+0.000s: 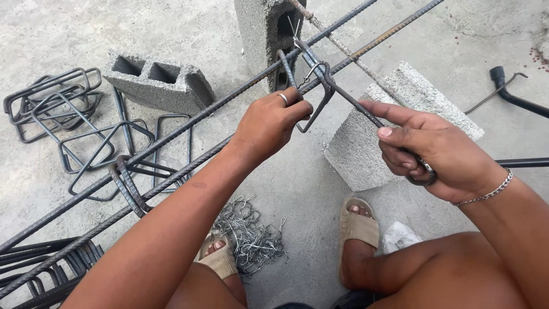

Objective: Tying metal stirrups to rebar rods using wire ties and a hook tool to assemble a reinforcement cage.

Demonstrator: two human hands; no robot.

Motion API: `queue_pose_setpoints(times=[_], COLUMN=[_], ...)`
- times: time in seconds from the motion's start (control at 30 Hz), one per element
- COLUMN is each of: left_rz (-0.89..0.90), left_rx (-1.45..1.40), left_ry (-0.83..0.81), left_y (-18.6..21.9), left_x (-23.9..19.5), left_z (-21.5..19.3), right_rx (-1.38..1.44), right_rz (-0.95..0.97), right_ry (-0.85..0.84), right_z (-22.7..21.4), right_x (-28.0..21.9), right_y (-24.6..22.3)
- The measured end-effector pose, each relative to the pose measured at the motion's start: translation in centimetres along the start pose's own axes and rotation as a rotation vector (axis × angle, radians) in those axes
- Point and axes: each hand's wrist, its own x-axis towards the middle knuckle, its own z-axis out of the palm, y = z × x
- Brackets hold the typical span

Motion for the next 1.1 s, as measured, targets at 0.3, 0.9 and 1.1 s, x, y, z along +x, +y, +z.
queue_pose_setpoints(times=[0.3,0.9,1.1], left_rz=[0.080,-0.296,-0.474], left_rx=[0.107,-0.261,-0.290], left_ry=[0.049,0.211,0.074], left_y=[0.2,-0.2,-1.4], left_x=[0.9,4.2,5.9], left_z=[0.2,0.7,1.2], right_rx=[0.128,-0.232,-0.774], right_rz=[-0.018,-0.015,0.043], right_ry=[-0.005,0.061,0.113], right_z=[0.7,-2.3,1.9], right_x=[-0.4,-1.4,-2.9], right_y=[0.7,0.2,-0.1])
